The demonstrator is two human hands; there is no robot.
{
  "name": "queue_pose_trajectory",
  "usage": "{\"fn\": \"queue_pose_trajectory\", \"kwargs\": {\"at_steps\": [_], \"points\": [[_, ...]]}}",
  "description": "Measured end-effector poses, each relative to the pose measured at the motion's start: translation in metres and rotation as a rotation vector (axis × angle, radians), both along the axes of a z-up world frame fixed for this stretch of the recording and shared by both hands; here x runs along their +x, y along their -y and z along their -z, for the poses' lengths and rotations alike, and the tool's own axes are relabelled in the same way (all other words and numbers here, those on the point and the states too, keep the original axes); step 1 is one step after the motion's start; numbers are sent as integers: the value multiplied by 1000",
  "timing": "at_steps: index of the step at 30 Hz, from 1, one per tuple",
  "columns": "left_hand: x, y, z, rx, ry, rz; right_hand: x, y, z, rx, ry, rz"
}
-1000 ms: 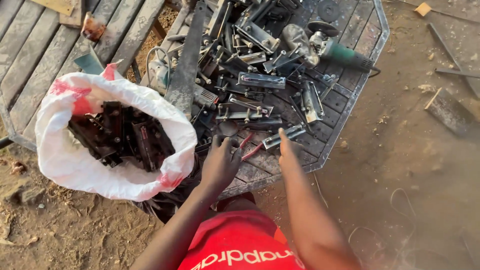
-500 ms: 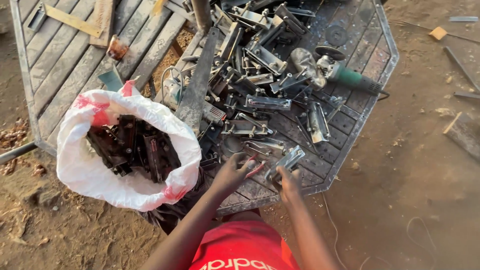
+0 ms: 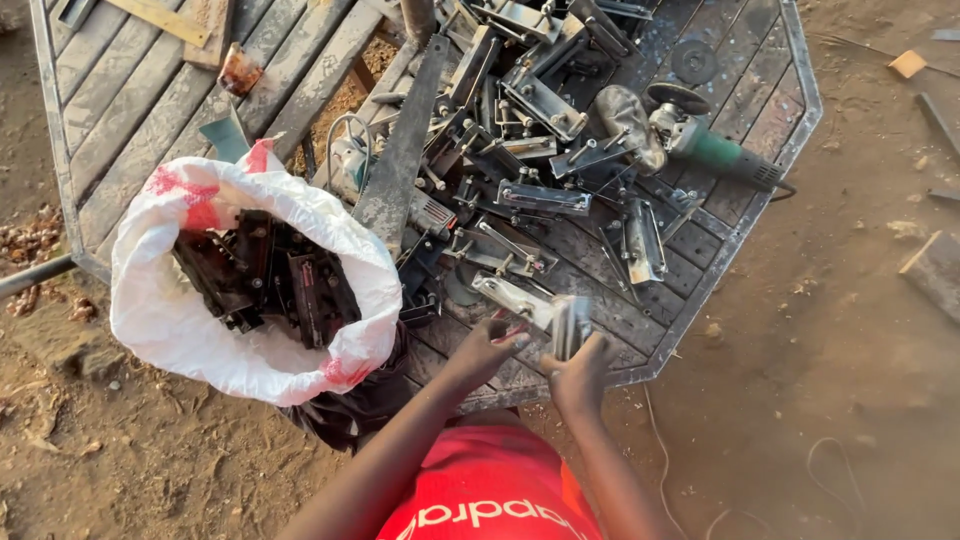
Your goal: Picking up small metal components from a pile on a workbench and placing them into a white plastic bag.
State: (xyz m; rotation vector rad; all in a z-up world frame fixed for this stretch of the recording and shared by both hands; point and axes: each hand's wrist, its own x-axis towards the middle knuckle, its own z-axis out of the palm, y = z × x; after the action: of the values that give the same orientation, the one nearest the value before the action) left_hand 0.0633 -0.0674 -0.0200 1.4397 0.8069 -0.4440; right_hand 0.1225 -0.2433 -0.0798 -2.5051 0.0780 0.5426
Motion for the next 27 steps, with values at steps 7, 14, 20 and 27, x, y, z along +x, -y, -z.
{"fn": "queue_pose_trajectory", "kwargs": {"at_steps": [7,14,20,27], "points": [[16,-13,-17,-288,153,-113,2,-46,-112,385,-101,-155],[4,-34,16,-342,79,-166,34,-63,-121,387,-222,-428],[-23,-39,83,-72,-19,-274,56,-59,14,-210,86,-622],[-38,-38,91,-89,-72,-398,70,-81,25,-495,-195,-719]]}}
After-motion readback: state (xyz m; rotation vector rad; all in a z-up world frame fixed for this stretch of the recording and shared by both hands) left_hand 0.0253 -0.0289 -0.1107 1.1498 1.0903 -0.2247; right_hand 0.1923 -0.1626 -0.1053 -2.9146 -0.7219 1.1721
